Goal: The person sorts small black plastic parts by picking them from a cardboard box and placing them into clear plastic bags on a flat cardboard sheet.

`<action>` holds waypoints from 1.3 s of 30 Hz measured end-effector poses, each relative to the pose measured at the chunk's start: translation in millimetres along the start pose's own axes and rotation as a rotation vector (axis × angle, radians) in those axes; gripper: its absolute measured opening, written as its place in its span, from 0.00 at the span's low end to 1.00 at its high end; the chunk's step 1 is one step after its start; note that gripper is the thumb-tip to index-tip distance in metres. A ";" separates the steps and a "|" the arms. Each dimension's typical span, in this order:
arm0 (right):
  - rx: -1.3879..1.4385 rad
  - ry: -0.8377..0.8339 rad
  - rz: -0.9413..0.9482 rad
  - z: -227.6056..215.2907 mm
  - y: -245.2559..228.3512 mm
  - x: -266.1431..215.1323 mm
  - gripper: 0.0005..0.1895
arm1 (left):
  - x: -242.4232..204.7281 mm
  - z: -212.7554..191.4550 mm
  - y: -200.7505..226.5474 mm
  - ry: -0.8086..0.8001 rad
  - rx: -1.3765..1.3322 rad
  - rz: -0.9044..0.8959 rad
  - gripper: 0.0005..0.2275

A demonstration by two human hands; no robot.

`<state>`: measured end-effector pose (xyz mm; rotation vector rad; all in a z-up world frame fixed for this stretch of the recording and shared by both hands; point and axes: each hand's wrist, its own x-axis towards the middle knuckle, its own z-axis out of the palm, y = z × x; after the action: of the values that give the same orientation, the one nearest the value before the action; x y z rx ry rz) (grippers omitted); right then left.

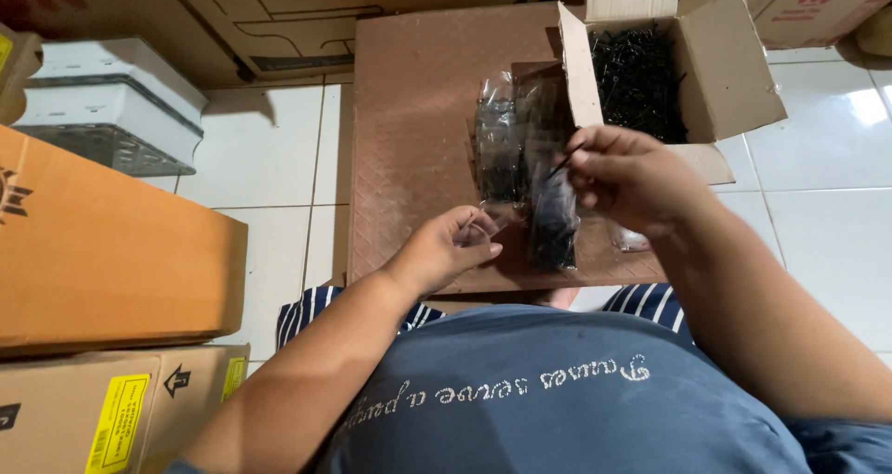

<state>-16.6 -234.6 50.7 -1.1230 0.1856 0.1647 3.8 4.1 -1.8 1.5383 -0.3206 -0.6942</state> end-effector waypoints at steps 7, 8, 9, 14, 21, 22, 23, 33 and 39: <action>-0.146 -0.009 0.010 27.2 28.3 -6.8 0.06 | -4.8 5.4 -1.1 -0.003 0.015 0.049 0.13; -0.289 -0.005 -0.034 34.9 27.0 -10.2 0.07 | -4.5 5.6 -2.5 -0.010 0.005 0.043 0.13; -0.432 0.000 -0.078 42.6 25.7 -13.5 0.08 | -4.0 5.7 -3.8 -0.018 -0.004 0.037 0.14; -0.705 0.045 -0.225 46.0 28.3 -18.7 0.10 | -7.0 3.2 -1.4 -0.029 0.029 0.044 0.15; -1.073 0.085 -0.342 52.6 19.5 -23.3 0.05 | -1.6 1.1 -11.9 -0.031 -0.013 0.030 0.17; -1.072 0.084 -0.341 52.8 20.1 -22.8 0.05 | -3.0 2.8 -9.3 -0.030 -0.013 0.030 0.17; -1.147 0.061 -0.409 52.9 20.7 -22.4 0.05 | -4.3 4.8 -6.7 -0.025 0.041 0.030 0.17; -1.255 0.071 -0.424 51.7 6.2 -28.8 0.07 | -26.8 11.3 22.4 0.010 0.077 -0.014 0.14; -1.235 0.169 -0.549 32.9 13.9 -26.1 0.11 | -19.1 8.0 14.5 0.010 0.093 -0.017 0.13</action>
<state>-43.0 -199.8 58.3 -2.3693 -0.1171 -0.3702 -12.8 7.5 17.0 1.6341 -0.3363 -0.6930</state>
